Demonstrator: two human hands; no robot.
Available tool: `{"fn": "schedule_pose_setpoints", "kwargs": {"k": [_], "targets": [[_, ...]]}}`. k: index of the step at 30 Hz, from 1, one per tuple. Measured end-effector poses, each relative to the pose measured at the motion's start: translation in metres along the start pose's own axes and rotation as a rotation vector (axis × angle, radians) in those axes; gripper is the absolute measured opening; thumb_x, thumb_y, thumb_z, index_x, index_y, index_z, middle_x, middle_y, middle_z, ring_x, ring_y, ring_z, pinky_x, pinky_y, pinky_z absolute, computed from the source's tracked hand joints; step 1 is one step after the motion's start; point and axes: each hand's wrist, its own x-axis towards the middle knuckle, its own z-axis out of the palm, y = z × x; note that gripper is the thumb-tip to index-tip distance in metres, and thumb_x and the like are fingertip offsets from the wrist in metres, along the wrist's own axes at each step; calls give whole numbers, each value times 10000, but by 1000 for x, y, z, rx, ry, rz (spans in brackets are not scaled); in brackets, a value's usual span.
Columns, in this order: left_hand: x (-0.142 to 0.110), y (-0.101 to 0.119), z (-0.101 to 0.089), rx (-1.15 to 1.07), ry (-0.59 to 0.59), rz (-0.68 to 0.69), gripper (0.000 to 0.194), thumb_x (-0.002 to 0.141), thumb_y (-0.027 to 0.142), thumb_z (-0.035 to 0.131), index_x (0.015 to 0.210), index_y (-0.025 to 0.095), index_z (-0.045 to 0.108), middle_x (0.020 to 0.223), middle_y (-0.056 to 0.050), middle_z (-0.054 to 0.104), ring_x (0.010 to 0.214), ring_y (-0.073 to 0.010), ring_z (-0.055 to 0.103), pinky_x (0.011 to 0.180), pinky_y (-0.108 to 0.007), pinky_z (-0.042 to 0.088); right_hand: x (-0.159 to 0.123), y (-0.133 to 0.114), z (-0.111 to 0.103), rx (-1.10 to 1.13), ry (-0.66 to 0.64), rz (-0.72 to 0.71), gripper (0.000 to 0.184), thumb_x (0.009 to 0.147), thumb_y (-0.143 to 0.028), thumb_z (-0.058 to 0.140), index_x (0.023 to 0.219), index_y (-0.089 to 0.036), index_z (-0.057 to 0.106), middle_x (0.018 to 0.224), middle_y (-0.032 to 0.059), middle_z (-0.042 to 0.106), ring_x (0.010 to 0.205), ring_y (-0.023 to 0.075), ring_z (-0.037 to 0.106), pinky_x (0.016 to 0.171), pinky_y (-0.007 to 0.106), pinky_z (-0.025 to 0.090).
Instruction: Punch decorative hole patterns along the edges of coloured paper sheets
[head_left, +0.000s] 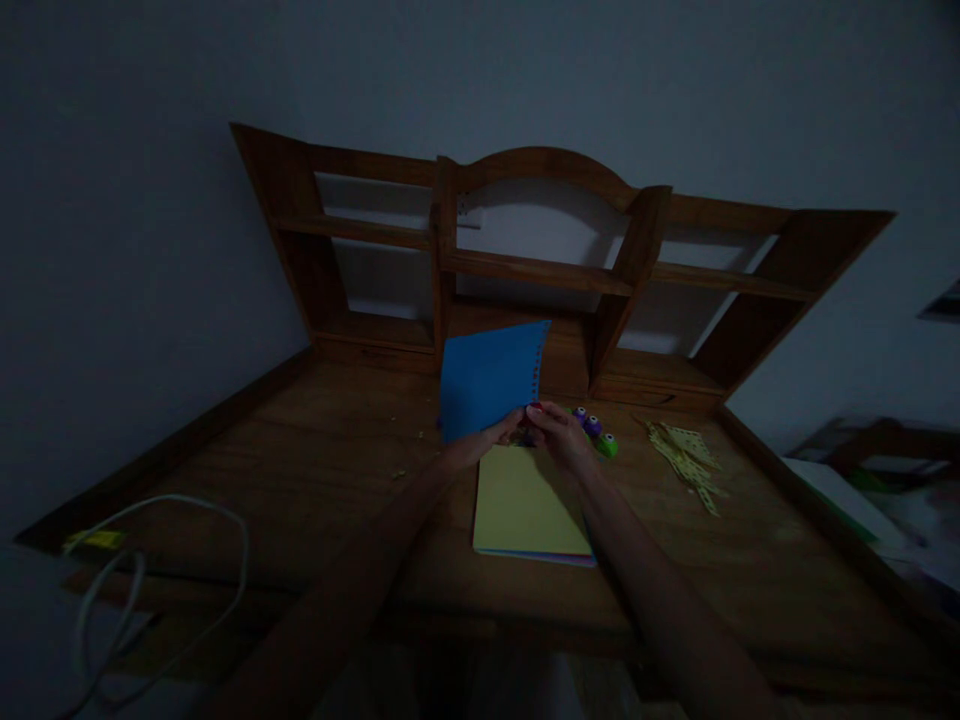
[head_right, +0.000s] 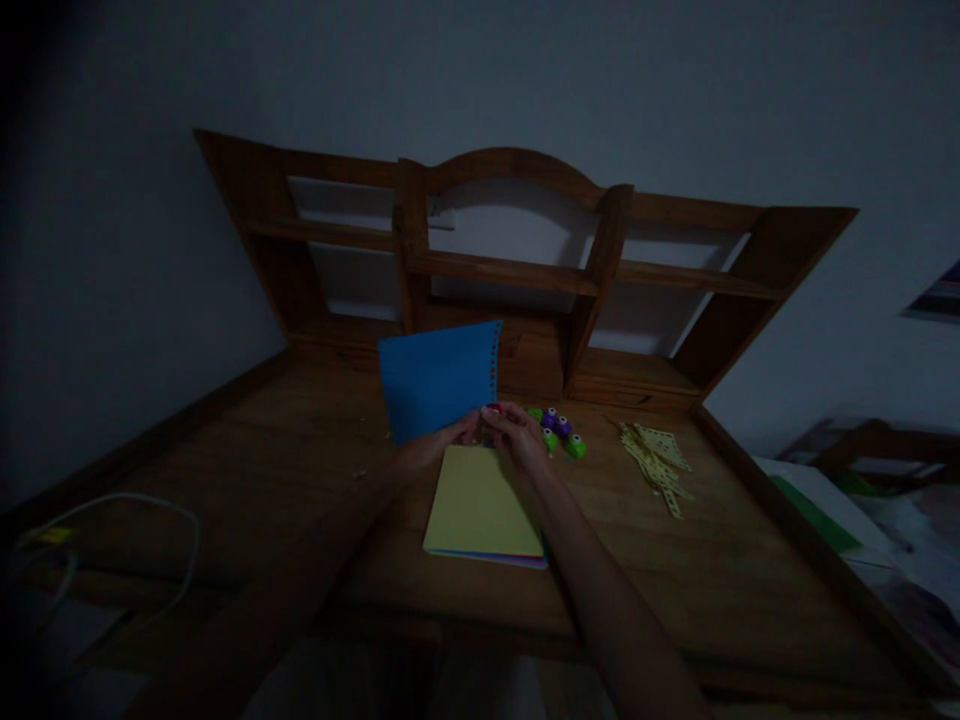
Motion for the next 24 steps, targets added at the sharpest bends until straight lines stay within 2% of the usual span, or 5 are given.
{"fn": "schedule_pose_setpoints", "kwargs": {"k": [4, 10, 15, 19, 24], "targets": [[-1, 4, 5, -35, -13, 66, 324, 697, 472, 732, 890, 214, 699, 891, -72, 706, 994, -265, 595, 880, -351, 415, -2, -3, -1, 55, -6, 33, 274, 615, -395, 800, 693, -193, 632, 605, -25, 541, 489, 87, 372, 447, 245, 230], [-1, 3, 28, -156, -156, -51, 422, 661, 506, 754, 880, 152, 684, 843, -73, 686, 880, -238, 624, 811, -340, 444, 1, 5, 0, 91, -4, 60, 265, 576, -374, 818, 679, -195, 651, 604, -25, 542, 491, 89, 371, 449, 246, 215], [-1, 0, 36, -215, -102, -20, 385, 705, 460, 737, 900, 137, 662, 872, -60, 657, 819, -182, 599, 780, -305, 443, -1, 6, 7, 53, 2, 10, 265, 580, -381, 813, 704, -201, 663, 587, -35, 521, 475, 85, 328, 457, 247, 218], [0, -3, 40, -265, -56, -30, 354, 694, 446, 746, 846, 140, 650, 845, -47, 642, 758, -156, 564, 738, -286, 440, -1, 8, 9, 51, -7, -18, 264, 573, -379, 813, 703, -209, 659, 648, -18, 562, 538, 104, 417, 481, 240, 284], [1, -8, 49, -322, 76, -62, 343, 685, 459, 737, 753, 134, 652, 751, -43, 635, 694, -153, 546, 686, -288, 433, 7, 26, 4, 162, 83, 83, 269, 561, -348, 825, 626, -191, 617, 547, -47, 478, 471, 78, 342, 425, 224, 201]]}}
